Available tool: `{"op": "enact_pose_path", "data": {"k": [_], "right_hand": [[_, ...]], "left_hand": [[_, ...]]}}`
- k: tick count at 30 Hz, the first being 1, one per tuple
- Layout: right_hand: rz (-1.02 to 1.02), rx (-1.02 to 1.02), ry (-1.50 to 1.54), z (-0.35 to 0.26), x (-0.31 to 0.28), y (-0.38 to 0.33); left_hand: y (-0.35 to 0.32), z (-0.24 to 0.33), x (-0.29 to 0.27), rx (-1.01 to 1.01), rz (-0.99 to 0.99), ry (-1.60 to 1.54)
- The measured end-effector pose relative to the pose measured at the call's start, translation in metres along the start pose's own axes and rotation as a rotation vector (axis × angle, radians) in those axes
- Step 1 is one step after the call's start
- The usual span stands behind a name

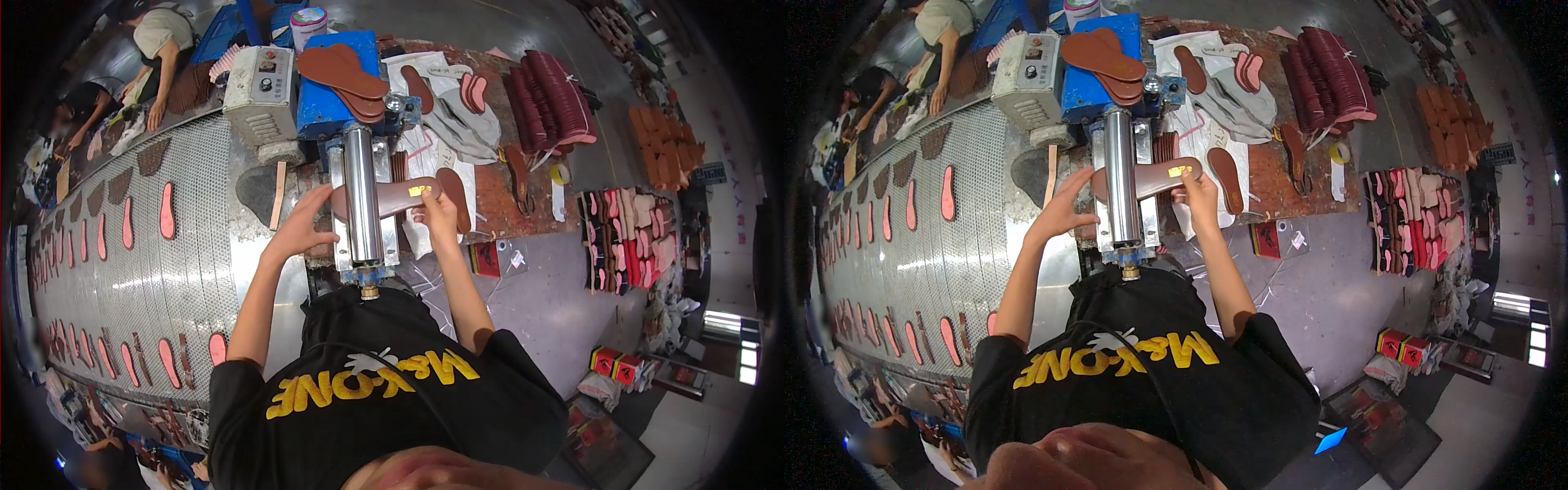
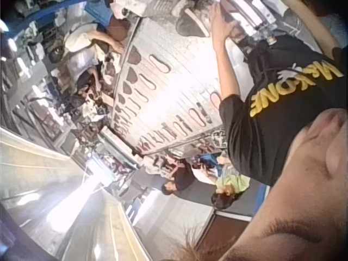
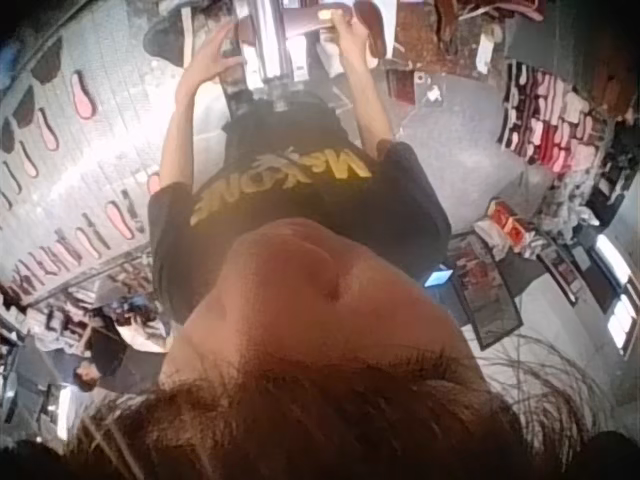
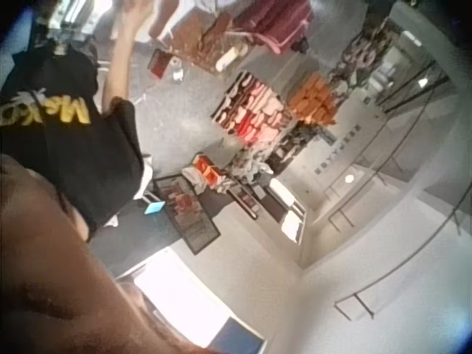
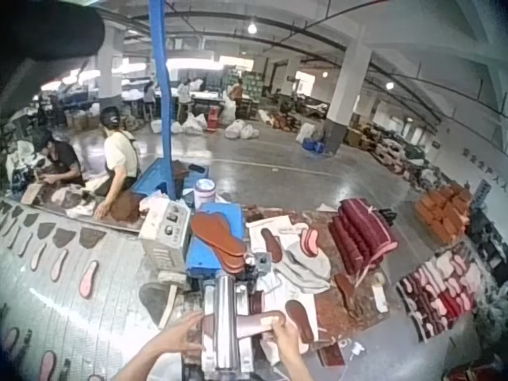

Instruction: Apply adhesive to shoe soles using a roller machine and then press them onto the shoe bottom.

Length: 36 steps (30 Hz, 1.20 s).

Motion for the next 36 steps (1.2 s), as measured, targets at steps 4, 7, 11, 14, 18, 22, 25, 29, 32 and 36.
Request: {"op": "enact_pose_path", "data": {"k": [4,7,11,14,18,22,25,29,32,36], "right_hand": [[-0.245,0.144,-0.281,0.026,-0.012,-0.011],[-0.208,0.277,-0.389,0.079,-0.062,-0.016],[-0.217,0.426,-0.569,0.162,-0.126,-0.029],[-0.439,0.468,-0.751,0.212,-0.158,-0.049],[-0.496,0.428,-1.026,0.245,-0.207,-0.072],[-0.498,0.576,-0.962,0.254,-0.218,-0.069],[-0.57,0.684,-1.075,0.233,-0.19,-0.065],[-0.591,0.736,-0.81,0.228,-0.185,-0.047],[-0.444,0.839,-0.882,0.209,-0.16,-0.054],[-0.353,0.856,-0.938,0.188,-0.141,-0.067]], "left_hand": [[-0.007,0.003,-0.02,0.013,0.065,0.181],[-0.015,0.0,-0.038,0.074,0.113,0.326],[-0.032,-0.023,-0.058,0.068,0.112,0.424],[-0.061,-0.055,-0.064,-0.033,0.101,0.324],[-0.138,-0.123,-0.037,-0.275,0.157,-0.132],[-0.244,-0.175,0.041,-0.619,0.376,-1.293],[-0.296,-0.177,0.08,-0.573,0.736,-1.579],[-0.32,-0.218,0.079,-0.526,1.27,-1.62],[-0.322,-0.246,0.066,-0.662,1.379,-1.614],[-0.296,-0.284,0.022,-0.696,1.399,-1.558]]}}
Point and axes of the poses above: each hand's wrist, its own y-axis towards the middle knuckle, its own x-axis out of the palm, z = x × y, the point moved 4 cm from there along y, towards the middle knuckle, and after that the axes turned 3 degrees about -z, right-handed, at the moved point
